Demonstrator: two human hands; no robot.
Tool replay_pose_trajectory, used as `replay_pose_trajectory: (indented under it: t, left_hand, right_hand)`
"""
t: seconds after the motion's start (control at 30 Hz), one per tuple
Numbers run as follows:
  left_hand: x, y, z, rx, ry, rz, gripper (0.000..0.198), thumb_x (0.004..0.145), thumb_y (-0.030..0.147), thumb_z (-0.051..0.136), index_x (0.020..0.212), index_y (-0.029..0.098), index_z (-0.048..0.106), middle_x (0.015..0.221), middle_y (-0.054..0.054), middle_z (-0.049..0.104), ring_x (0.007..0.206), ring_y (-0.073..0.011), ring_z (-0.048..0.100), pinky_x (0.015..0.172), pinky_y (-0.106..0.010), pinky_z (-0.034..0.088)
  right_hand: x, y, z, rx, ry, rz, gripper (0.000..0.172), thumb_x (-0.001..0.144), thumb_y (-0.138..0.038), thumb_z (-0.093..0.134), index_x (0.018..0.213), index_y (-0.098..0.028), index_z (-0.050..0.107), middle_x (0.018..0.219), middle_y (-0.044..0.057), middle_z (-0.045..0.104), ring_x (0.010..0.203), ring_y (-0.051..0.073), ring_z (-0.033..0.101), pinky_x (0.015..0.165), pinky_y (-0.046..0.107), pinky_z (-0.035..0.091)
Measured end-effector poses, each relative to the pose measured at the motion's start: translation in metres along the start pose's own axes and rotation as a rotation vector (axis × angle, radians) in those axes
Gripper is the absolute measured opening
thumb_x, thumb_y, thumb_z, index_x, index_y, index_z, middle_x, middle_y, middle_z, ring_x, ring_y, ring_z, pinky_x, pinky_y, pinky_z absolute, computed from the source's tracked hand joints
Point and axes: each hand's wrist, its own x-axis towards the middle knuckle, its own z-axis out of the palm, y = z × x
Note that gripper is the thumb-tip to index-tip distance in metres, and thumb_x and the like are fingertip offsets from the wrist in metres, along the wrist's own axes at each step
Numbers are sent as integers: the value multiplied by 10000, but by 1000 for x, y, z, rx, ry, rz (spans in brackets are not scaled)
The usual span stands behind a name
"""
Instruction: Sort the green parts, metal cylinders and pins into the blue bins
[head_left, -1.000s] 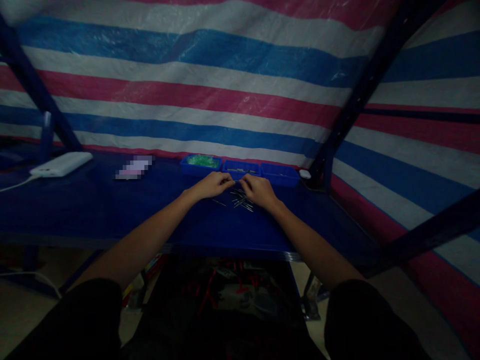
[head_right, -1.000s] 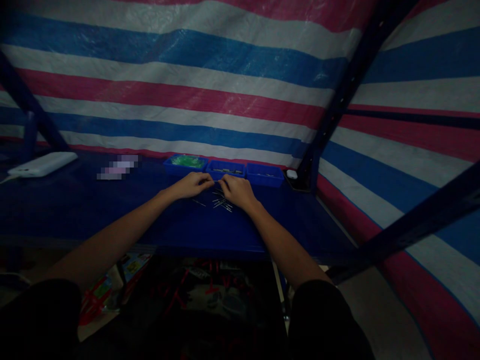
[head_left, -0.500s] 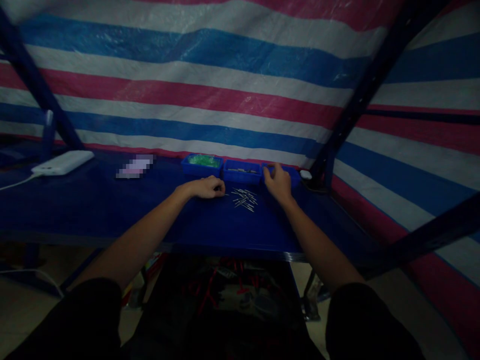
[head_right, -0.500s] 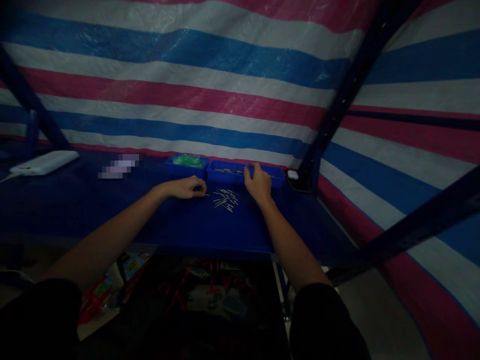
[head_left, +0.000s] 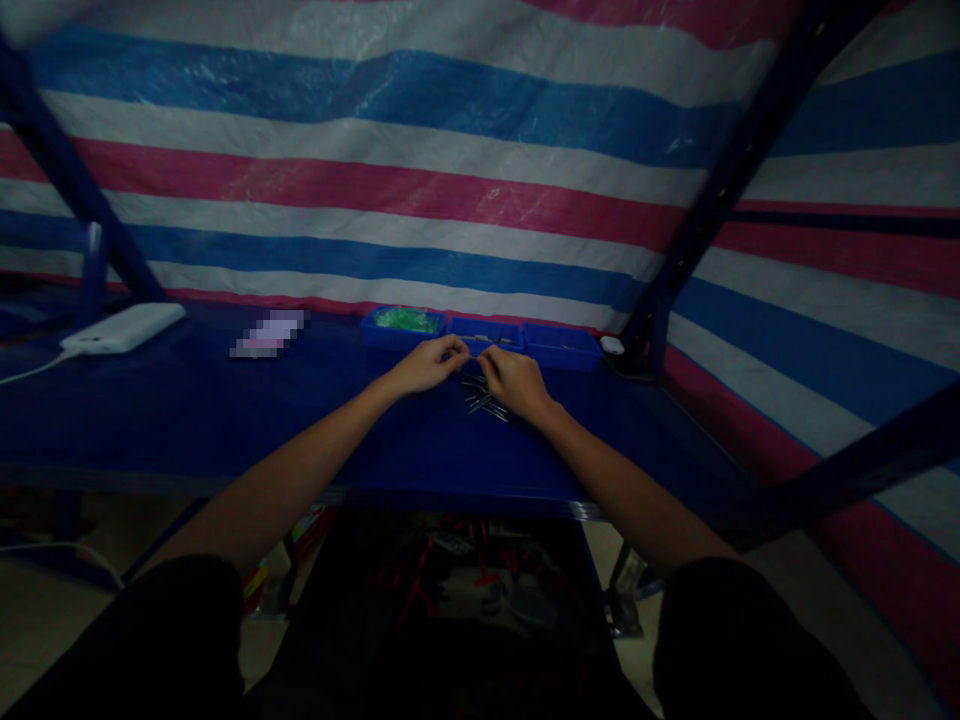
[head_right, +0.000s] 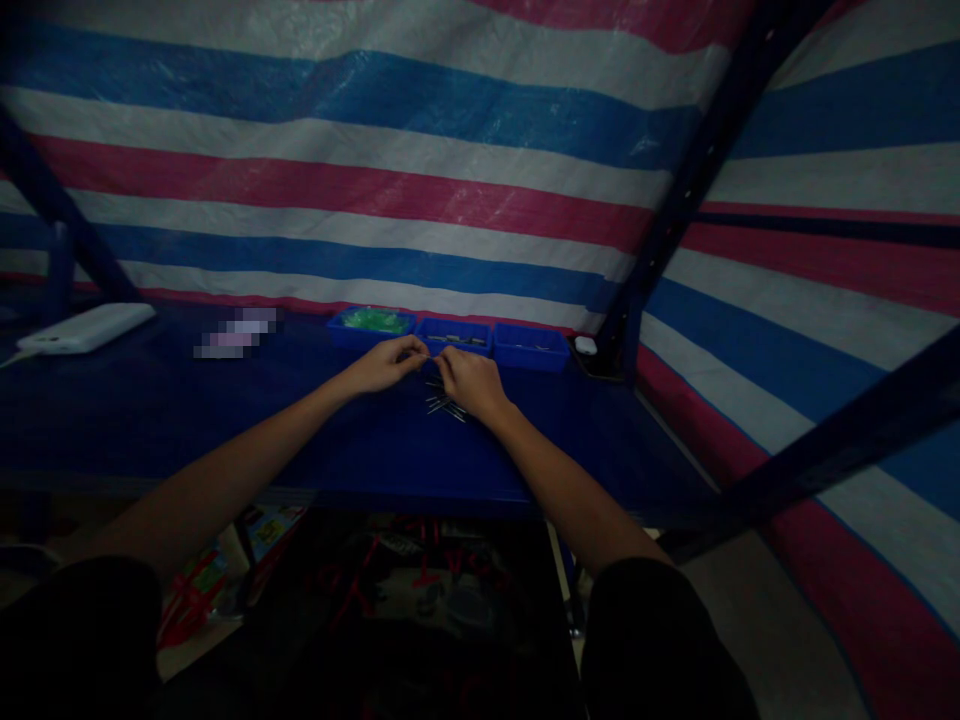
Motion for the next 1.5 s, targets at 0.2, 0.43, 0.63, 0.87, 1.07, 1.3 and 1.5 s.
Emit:
replay_pose_trajectory:
  t: [0.2,0.43,0.63,0.87,1.07,1.3,1.5]
  left_hand:
    - [-3,3,-4,202,41,106,230,835,315,437,856,158,604,738,-2,616,669,-132,544,625,-239,376]
    - [-4,6,-1,215,142,143,211,831,308,466,925,168,592,746,-10,628,672,-127,551,622,-233,380]
    - [-3,7,-3,242,121,125,288,861,337,392,828,150,608,746,-24,632,675,-141,556,634,-243,386]
    - [-2,-4,3,365,-64,-31,249,825,355,456,925,180,602,702,-7,620,663,-148,561,642,-253,382]
    - [-5,-11,13,528,-205,-112,201,790,371,497,917,256,604,963,-41,580,956,-241,502,749,-352,389]
    - [-5,-1,11,556,-178,-186,191,844,265,384,866,204,564,1005,-64,571,1013,-260,454,798,-433,373]
    - [-1,0,3,468,-69,-179,264,872,278,322,833,181,565,924,-69,599,943,-234,488,785,-377,387]
  right_hand:
    - [1,1,-2,-2,7,32,279,916,-324,315,910,-199,564,840,37,670,760,163,612,597,231,323]
    - [1,1,0,-17,7,44,300,918,-335,310,897,-191,573,809,41,673,710,161,615,572,235,314]
    - [0,-1,0,1,29,-13,285,900,-364,355,925,-188,577,807,36,671,717,155,605,585,231,322]
    - [9,39,-10,-152,196,366,368,912,-381,269,915,-170,571,815,91,659,739,197,601,622,257,336]
    - [1,79,-13,-146,241,680,373,864,-434,358,1056,-157,519,784,106,645,753,236,598,631,292,372]
    - [5,33,0,77,38,251,320,864,-405,389,1061,-197,531,702,28,641,652,178,587,595,251,367]
    - [0,8,4,49,-65,-2,253,852,-377,446,1016,-215,550,818,26,664,679,156,591,579,235,344]
